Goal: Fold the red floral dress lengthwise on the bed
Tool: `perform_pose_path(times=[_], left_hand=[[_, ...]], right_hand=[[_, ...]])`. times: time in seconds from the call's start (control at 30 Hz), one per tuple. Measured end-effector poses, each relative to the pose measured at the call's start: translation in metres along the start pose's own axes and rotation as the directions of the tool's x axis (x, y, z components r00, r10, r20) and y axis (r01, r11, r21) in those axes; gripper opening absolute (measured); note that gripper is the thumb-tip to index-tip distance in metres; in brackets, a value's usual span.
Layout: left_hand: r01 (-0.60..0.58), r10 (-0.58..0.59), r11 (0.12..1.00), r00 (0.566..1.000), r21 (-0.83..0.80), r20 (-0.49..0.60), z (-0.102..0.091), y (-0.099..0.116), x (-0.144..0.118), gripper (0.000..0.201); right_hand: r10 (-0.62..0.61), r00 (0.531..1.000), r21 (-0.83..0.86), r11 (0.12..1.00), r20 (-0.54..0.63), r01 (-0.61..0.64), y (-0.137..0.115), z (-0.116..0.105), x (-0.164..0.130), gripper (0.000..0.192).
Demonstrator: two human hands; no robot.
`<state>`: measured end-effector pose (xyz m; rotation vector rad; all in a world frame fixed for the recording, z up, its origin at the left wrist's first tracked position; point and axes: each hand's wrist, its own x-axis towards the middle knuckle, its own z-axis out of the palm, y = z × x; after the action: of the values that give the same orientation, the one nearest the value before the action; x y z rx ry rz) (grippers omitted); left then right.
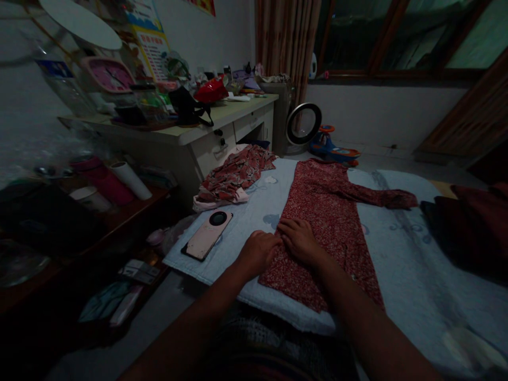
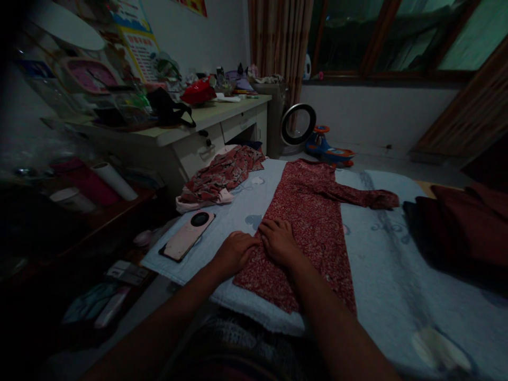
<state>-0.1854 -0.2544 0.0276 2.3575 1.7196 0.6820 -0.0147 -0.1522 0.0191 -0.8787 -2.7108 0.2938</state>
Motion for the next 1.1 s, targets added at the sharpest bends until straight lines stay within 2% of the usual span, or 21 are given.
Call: perform_pose_path(times=[0.13,0.27,0.43,0.83,1.1], left_hand=[[-0.018,0.018,1.0,1.0,0.019,-0.006,0.0006,-0.0009,-0.0028,0.022],[-0.031,0.028,0.998,0.998,-0.048,-0.062,0.0044,-0.0021,-0.0051,0.023],[-0.044,0.042,0.997,0.999,-0.066,-0.025,0.0095,-0.005,-0.005,0.023],[-0.012,0.01,0.998,0.999,-0.058,-0.032,0.0048,-0.0004,-0.0051,0.027],[0.038,-0.038,0.999,0.997,-0.006,-0.071,0.0048,0.0005,-0.0067,0.017]], right_hand=[[0.001,1.0,0.0,1.0,0.0,-0.001,-0.0003,-0.0015,-0.0003,0.043],[-0.043,0.999,0.036,0.998,-0.027,0.044,-0.004,-0.0054,-0.0012,0.036],[-0.084,0.996,0.083,0.993,-0.013,0.084,-0.0082,-0.0081,-0.0019,0.03],[-0.066,0.998,0.049,0.997,-0.014,0.067,-0.0074,-0.0057,-0.0009,0.03],[-0.006,1.0,0.006,1.0,-0.021,0.006,-0.0055,-0.0039,-0.0017,0.037]])
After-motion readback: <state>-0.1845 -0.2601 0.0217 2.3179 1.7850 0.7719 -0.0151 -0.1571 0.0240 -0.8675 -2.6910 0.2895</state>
